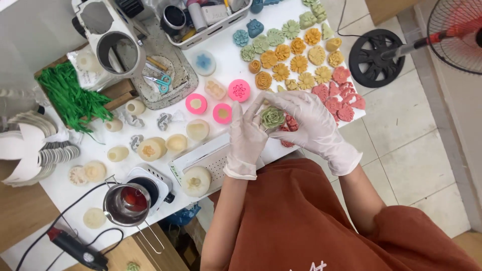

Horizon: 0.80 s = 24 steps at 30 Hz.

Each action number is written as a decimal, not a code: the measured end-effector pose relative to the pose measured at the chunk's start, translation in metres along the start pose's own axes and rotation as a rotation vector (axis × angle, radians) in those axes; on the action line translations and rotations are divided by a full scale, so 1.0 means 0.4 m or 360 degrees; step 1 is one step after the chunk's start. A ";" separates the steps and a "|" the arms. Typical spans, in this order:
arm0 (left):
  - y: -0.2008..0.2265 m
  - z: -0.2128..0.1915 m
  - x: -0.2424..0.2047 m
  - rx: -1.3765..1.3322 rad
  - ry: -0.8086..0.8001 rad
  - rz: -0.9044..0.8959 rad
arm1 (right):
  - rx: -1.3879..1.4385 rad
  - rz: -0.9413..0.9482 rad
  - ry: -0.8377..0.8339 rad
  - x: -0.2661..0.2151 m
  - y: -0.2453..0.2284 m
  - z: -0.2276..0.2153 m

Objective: The recorder is removing small flower-shaped wax pieces from silicone molds.

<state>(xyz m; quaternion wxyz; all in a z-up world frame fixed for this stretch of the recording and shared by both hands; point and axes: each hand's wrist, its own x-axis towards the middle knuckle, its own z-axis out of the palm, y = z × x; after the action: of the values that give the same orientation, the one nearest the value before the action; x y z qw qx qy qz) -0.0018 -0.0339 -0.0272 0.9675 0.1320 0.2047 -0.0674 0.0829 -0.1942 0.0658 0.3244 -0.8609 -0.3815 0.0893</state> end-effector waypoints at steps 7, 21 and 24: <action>-0.066 -0.018 0.007 -0.0003 -0.0061 -0.0310 | 0.0024 0.0326 -0.0104 -0.073 -0.036 -0.026; -0.101 -0.006 0.054 0.0293 0.0159 -0.0178 | 0.0318 0.0427 0.0045 0.031 0.254 -0.070; -0.123 -0.023 0.051 0.0227 0.0329 -0.0043 | 0.0200 0.0816 -0.0010 0.150 0.414 -0.079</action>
<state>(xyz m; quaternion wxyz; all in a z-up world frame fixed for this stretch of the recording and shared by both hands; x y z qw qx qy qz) 0.0042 -0.0798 -0.0548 0.9285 0.2039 0.2997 -0.0807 0.2363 -0.2494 -0.0079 0.3429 -0.9074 -0.1455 0.1947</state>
